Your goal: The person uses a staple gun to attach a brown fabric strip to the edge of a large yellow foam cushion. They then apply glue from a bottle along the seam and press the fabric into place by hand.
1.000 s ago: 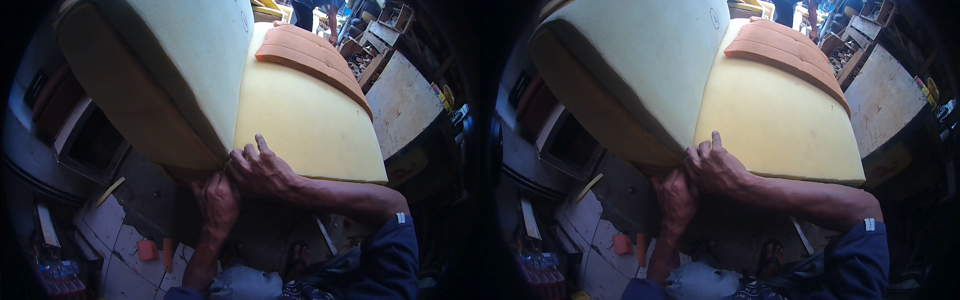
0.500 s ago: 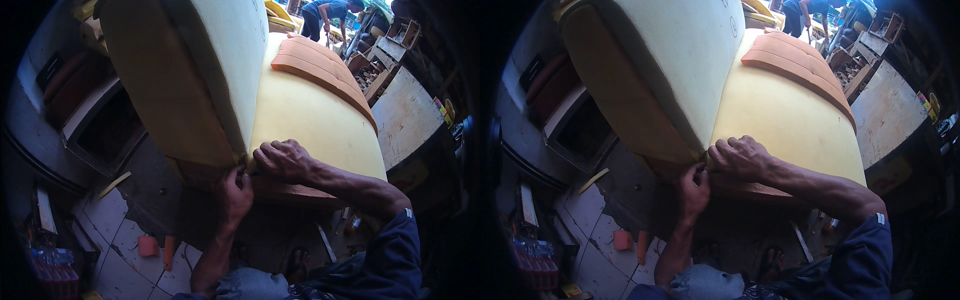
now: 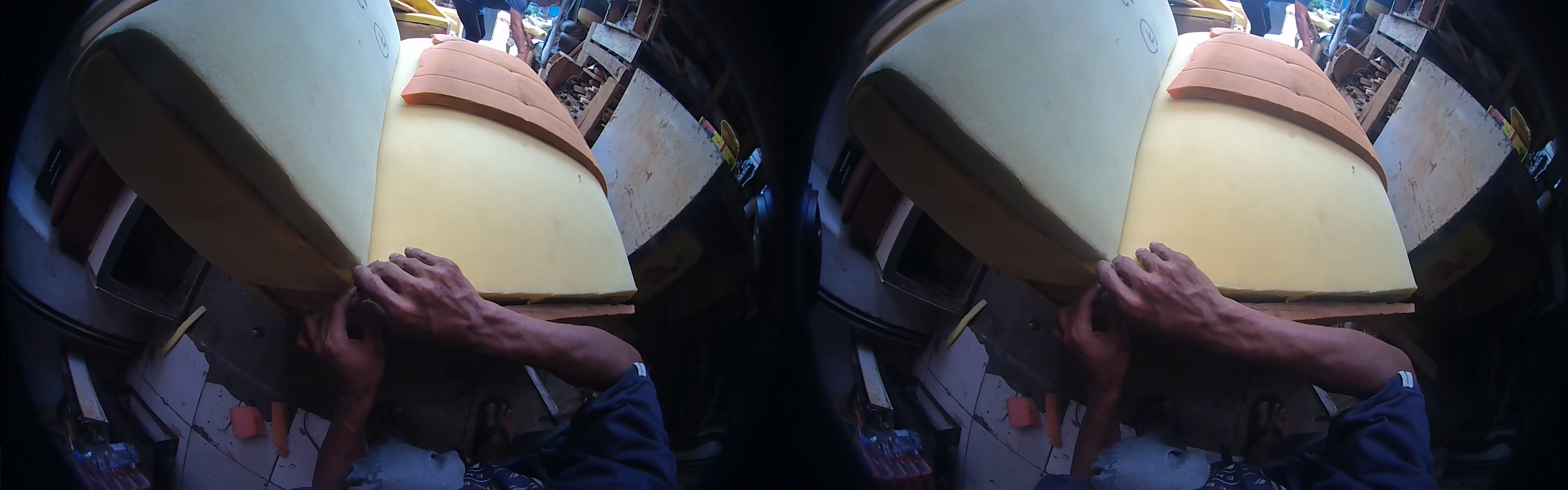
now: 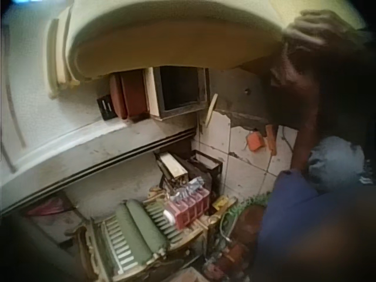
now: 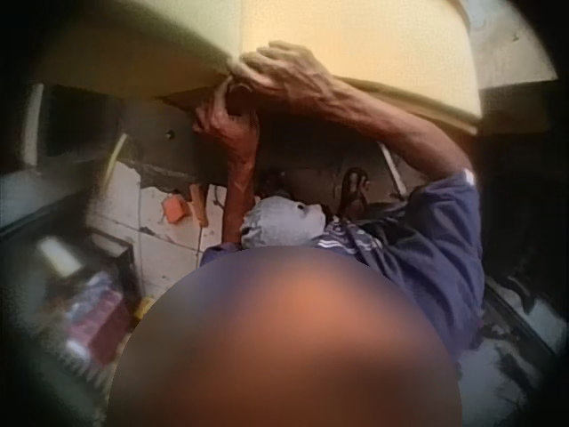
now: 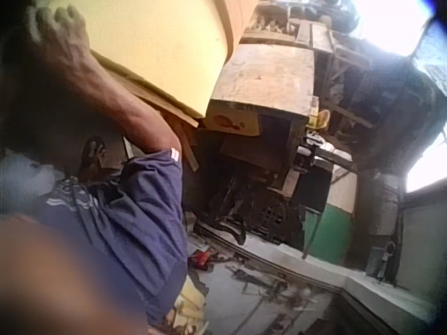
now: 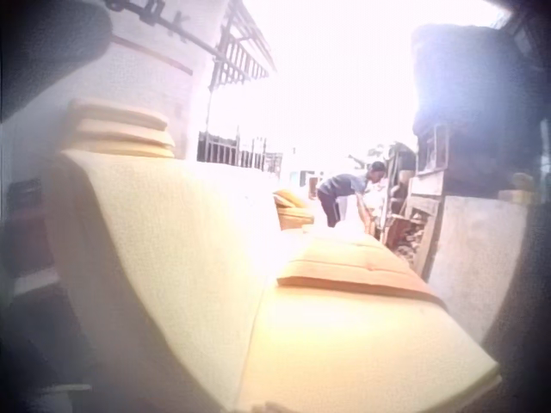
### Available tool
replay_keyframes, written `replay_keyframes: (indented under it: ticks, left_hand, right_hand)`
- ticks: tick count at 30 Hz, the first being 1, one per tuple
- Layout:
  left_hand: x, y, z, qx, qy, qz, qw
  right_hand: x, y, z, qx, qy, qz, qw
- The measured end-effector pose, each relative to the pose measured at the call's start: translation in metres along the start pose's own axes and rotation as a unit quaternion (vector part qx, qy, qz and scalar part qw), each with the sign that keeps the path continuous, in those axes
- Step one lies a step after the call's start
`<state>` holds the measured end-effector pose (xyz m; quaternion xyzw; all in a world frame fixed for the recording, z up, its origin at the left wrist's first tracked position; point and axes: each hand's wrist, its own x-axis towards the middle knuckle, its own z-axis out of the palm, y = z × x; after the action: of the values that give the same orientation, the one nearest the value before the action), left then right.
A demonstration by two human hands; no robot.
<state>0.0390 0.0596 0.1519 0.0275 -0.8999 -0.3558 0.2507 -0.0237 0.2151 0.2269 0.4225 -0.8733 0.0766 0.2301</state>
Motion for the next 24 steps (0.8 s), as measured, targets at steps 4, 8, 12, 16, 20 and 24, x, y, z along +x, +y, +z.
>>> replay_keyframes:
  ticks: [4, 8, 12, 16, 20, 24]
  left_hand:
    - [0.011, 0.009, 0.017, 0.035, 0.023, 0.035, 0.999]
    - [0.025, -0.002, 0.011, -0.005, 0.009, 0.071, 0.997]
    - [0.036, -0.018, 0.005, -0.009, 0.009, 0.141, 0.99]
    - [0.044, -0.024, 0.0, 0.046, 0.0, 0.173, 0.984]
    - [0.032, -0.01, -0.006, -0.043, -0.042, 0.102, 0.993]
    - [0.001, 0.02, -0.01, 0.058, 0.019, 0.234, 0.97]
  right_hand:
    - [-0.018, -0.003, -0.038, 0.062, 0.059, 0.047, 0.995]
    - [-0.049, 0.008, -0.072, 0.067, 0.07, 0.111, 0.989]
    - [-0.084, 0.012, -0.09, 0.054, 0.104, 0.143, 0.983]
    - [-0.126, 0.015, -0.109, 0.06, 0.116, 0.227, 0.965]
    - [-0.171, 0.023, -0.137, 0.024, 0.169, 0.296, 0.94]
    - [-0.208, 0.026, -0.161, -0.01, 0.093, 0.307, 0.947]
